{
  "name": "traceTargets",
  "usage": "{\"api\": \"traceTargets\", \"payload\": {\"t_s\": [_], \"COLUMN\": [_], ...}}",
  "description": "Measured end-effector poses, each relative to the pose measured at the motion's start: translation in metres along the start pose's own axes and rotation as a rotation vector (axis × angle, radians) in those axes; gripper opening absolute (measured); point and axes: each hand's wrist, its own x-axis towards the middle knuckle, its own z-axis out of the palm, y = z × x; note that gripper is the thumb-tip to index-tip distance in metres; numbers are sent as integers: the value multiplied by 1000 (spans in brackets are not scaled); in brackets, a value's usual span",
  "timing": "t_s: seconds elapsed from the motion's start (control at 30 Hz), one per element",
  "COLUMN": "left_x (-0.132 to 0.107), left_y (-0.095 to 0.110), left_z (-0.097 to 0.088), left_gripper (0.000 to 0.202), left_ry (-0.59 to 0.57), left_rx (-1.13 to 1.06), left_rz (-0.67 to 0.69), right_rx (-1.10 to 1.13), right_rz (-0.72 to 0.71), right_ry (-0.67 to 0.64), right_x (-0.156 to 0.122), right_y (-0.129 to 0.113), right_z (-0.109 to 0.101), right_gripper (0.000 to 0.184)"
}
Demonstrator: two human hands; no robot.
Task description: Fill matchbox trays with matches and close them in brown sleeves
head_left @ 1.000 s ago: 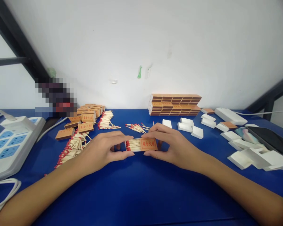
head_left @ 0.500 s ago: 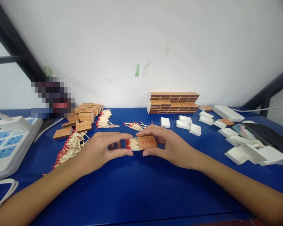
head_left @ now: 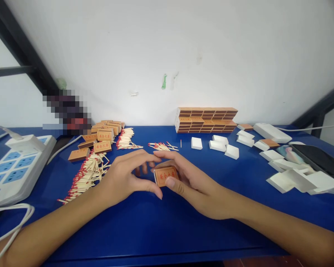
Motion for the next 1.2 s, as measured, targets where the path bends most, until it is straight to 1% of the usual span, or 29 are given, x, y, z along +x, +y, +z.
{"api": "traceTargets", "payload": {"t_s": [0.13, 0.23, 0.3, 0.4, 0.43, 0.5, 0.57, 0.63, 0.7, 0.73, 0.8, 0.87, 0.9, 0.97, 1.0, 1.07, 1.13, 1.2], "left_x": [1, 0, -1, -2, -2, -2, -3, -4, -5, -4, -3, -2, -1, 0, 0, 0, 0, 0], "left_y": [6, 12, 13, 11, 9, 6, 3, 1, -1, -1, -2, -1, 0, 1, 2, 3, 3, 3], "left_z": [3, 6, 6, 3, 1, -1, -3, -4, -4, -5, -6, -8, -9, -10, -10, -9, -8, -7], "left_gripper": [67, 68, 61, 36, 29, 26, 30, 38, 51, 53, 45, 33, 31, 29, 28, 26, 25, 23], "left_ry": [-4, -14, -30, -44, -46, -46, -47, -41, -27, -14, 4, 10, 4, -18, -32, -58, -75, -88], "left_rx": [15, 5, 9, 48, 55, 52, 43, 72, 132, 160, 200, 227, 233, 228, 228, 232, 237, 234], "left_rz": [55, 49, 39, 41, 38, 24, 12, -10, -44, -57, -72, -72, -67, -45, -31, -8, 6, 10], "right_rx": [-65, -131, -143, -122, -104, -67, -84, -190, -339, -401, -542, -696, -761, -836, -855, -893, -928, -964], "right_rz": [-15, -24, -21, 22, 47, 97, 113, 79, 23, -6, -20, 10, 39, 97, 115, 137, 140, 123], "right_ry": [-72, -84, -84, -77, -77, -81, -71, -45, 14, 77, 269, 472, 529, 573, 591, 578, 578, 606], "right_x": [0, -1, -1, 0, 0, 2, 6, 10, 14, 15, 16, 13, 11, 6, 4, 2, 2, 4], "right_y": [-10, -16, -17, -14, -13, -10, -7, -3, 4, 9, 21, 36, 43, 58, 64, 75, 83, 89], "right_z": [6, 8, 5, -4, -7, -13, -19, -28, -46, -60, -97, -137, -156, -186, -197, -209, -213, -213], "right_gripper": [63, 71, 77, 81, 79, 65, 50, 41, 40, 39, 41, 41, 41, 43, 43, 43, 43, 43]}}
